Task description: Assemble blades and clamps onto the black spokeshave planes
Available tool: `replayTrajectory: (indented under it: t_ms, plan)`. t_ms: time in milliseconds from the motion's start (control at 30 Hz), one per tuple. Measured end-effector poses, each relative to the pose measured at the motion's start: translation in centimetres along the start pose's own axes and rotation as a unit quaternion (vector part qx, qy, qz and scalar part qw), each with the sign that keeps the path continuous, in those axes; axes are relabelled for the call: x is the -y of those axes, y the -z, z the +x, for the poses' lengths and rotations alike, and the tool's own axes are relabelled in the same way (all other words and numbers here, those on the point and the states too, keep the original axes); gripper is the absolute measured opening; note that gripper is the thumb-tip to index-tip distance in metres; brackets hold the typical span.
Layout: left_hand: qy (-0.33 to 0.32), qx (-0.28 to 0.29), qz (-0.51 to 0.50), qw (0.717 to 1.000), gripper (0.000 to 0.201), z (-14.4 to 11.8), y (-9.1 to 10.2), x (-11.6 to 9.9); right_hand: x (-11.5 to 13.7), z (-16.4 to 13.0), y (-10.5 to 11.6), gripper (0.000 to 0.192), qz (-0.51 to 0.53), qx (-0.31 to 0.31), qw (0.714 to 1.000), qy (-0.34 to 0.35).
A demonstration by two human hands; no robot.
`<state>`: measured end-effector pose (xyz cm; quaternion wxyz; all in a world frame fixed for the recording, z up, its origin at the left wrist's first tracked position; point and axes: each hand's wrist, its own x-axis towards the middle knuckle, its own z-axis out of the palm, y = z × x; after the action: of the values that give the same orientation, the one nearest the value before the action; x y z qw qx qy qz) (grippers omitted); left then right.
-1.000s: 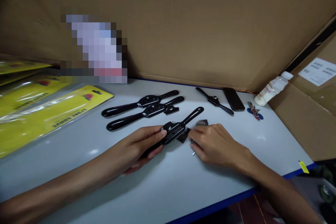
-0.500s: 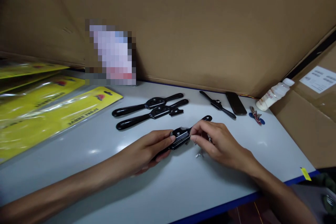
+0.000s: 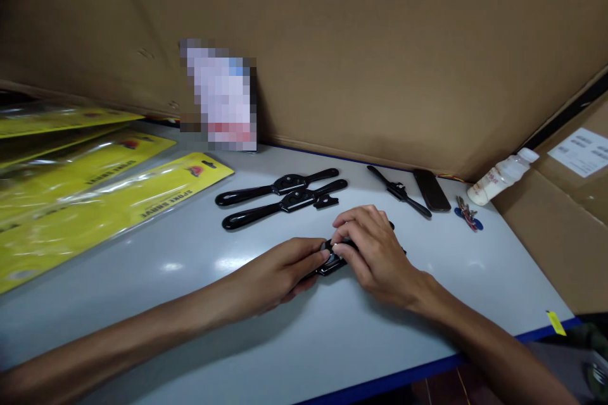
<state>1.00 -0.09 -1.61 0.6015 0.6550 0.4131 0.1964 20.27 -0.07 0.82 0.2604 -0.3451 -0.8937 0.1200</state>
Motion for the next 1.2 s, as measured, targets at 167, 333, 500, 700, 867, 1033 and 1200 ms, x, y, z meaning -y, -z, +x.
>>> replayTrajectory:
  t_ms: [167, 333, 500, 700, 867, 1033, 1200]
  plan:
    - [0.006, 0.0, 0.007, 1.0, 0.033, -0.1, 0.0, -0.3, -0.1, 0.1, -0.3, 0.011, -0.019, 0.006, 1.0, -0.011]
    - [0.031, 0.012, 0.003, 0.999, 0.033, -0.1, 0.1, -0.3, 0.1, 0.2, -0.4, 0.011, -0.039, 0.017, 0.999, -0.015]
    - [0.095, 0.025, -0.021, 0.995, 0.029, -0.1, 0.4, -0.8, 0.3, 0.2, -1.1, 0.011, -0.084, -0.013, 0.996, -0.023]
    - [0.149, 0.051, -0.057, 0.986, 0.022, -0.3, 0.9, -1.7, 0.1, 0.1, -1.8, 0.016, -0.117, -0.059, 0.991, 0.002]
    - [0.147, 0.056, -0.086, 0.984, 0.02, -0.4, 1.2, -1.5, -0.1, -0.3, -1.1, 0.017, -0.081, -0.087, 0.993, 0.017]
    - [0.135, 0.066, -0.08, 0.985, 0.018, -0.5, 1.2, -1.2, 0.1, -0.6, -1.1, 0.012, -0.052, -0.094, 0.991, 0.076]
    - [0.137, 0.063, -0.089, 0.985, 0.018, -0.5, 1.3, -1.0, 0.1, -0.5, -1.2, 0.012, -0.049, -0.099, 0.992, 0.067]
